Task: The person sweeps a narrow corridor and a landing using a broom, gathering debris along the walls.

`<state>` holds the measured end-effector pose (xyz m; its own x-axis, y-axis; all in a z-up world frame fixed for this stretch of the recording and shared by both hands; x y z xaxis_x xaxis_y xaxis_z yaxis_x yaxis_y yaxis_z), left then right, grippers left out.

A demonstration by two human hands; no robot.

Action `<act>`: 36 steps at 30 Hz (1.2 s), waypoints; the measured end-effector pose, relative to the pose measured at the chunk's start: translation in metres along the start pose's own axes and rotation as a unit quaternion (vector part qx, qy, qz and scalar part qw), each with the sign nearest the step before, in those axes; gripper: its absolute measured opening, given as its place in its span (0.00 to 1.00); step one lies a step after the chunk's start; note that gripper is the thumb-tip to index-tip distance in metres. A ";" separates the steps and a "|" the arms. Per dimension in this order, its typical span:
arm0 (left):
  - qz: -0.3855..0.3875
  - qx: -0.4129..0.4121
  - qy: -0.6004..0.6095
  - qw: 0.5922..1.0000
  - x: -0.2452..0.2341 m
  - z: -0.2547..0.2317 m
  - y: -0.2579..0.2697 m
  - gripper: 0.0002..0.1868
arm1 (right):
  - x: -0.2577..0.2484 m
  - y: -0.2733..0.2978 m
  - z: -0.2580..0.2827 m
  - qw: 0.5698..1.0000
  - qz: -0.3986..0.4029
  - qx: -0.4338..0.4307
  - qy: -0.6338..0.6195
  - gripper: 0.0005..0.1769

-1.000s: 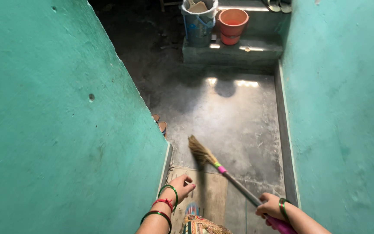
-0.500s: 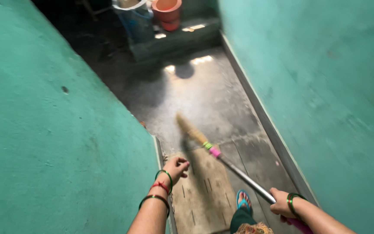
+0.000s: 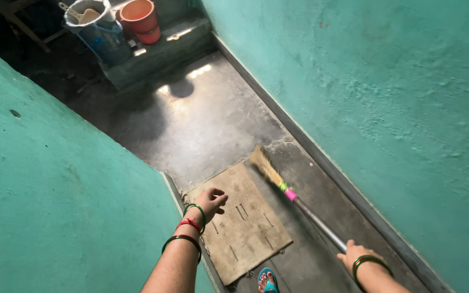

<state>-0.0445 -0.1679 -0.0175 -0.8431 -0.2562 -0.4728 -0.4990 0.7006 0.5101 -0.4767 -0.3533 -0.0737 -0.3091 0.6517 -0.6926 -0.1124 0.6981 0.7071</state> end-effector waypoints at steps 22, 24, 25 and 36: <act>-0.023 -0.034 -0.039 0.998 0.078 0.030 0.116 0.24 | 0.064 0.099 -0.068 0.990 -0.006 -0.122 0.073 0.26; -0.011 -0.025 -0.060 0.998 0.084 0.022 0.117 0.24 | 0.059 0.102 -0.075 0.982 -0.008 -0.158 0.101 0.26; -0.008 -0.019 -0.064 0.998 0.088 0.019 0.117 0.25 | 0.058 0.102 -0.078 0.977 -0.007 -0.176 0.117 0.26; 0.007 -0.043 -0.113 0.993 0.097 0.017 0.134 0.26 | 0.063 0.080 -0.105 0.996 -0.027 -0.065 0.045 0.25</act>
<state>-0.1899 -0.0878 -0.0076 -0.7881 -0.0834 -0.6099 -0.5113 0.6404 0.5731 -0.6045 -0.2876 -0.0451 -0.3815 0.5804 -0.7194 -0.2513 0.6839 0.6850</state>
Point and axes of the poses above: each hand's wrist, its own y-axis away from the middle knuckle, its own x-axis out of the palm, z = x × y, the point moved 3 cm from there along -y, towards the middle knuckle, and after that the axes turned 5 degrees about -y, right-handed, at the moved point
